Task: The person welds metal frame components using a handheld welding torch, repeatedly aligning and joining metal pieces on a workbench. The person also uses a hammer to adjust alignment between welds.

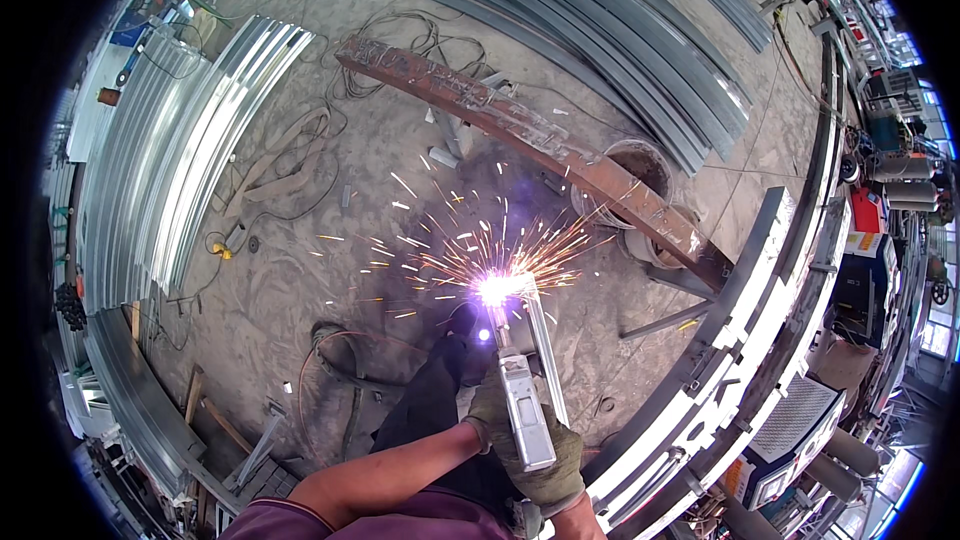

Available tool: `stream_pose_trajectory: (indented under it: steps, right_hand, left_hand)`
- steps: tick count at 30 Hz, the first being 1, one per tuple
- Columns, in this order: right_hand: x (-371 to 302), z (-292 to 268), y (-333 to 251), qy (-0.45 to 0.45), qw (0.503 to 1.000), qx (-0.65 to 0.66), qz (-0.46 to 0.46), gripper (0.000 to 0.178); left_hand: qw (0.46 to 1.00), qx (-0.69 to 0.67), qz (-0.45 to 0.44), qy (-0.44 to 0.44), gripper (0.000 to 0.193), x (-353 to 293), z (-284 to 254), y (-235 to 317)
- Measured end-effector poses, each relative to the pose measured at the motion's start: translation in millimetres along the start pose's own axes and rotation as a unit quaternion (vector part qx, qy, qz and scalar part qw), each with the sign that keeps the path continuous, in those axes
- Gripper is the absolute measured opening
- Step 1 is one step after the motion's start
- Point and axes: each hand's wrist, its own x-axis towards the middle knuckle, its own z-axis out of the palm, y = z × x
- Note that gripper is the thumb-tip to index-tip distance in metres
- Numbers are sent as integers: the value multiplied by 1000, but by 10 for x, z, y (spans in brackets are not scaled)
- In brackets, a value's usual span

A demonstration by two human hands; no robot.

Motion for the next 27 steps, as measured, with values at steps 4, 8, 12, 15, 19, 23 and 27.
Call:
stream_pose_trajectory:
  steps: [4,8,12,15,19,23,27]
  right_hand:
    - [-14,10,11,-8,1000,14,19,34]
    - [-20,-17,-7,-35,999,-24,14,35]
    - [-30,66,60,24,1000,5,-15,36]
    - [-44,89,86,21,1000,2,-17,39]
    - [-47,141,27,16,1000,-1,-26,42]
    - [-112,78,-70,21,999,8,29,35]
    - [-268,70,-42,129,951,231,157,43]
  left_hand:
    - [993,-108,-44,-16,84,-35,-2,19]
    - [989,-137,-53,-19,88,-23,-40,-36]
    - [986,-153,-59,-21,92,-7,-54,-87]
    - [986,-154,-55,-13,95,-7,-53,-96]
    - [981,-190,-25,12,89,95,-182,-355]
    - [933,354,52,-31,73,-187,-81,253]
    - [964,243,102,28,50,-882,59,1252]
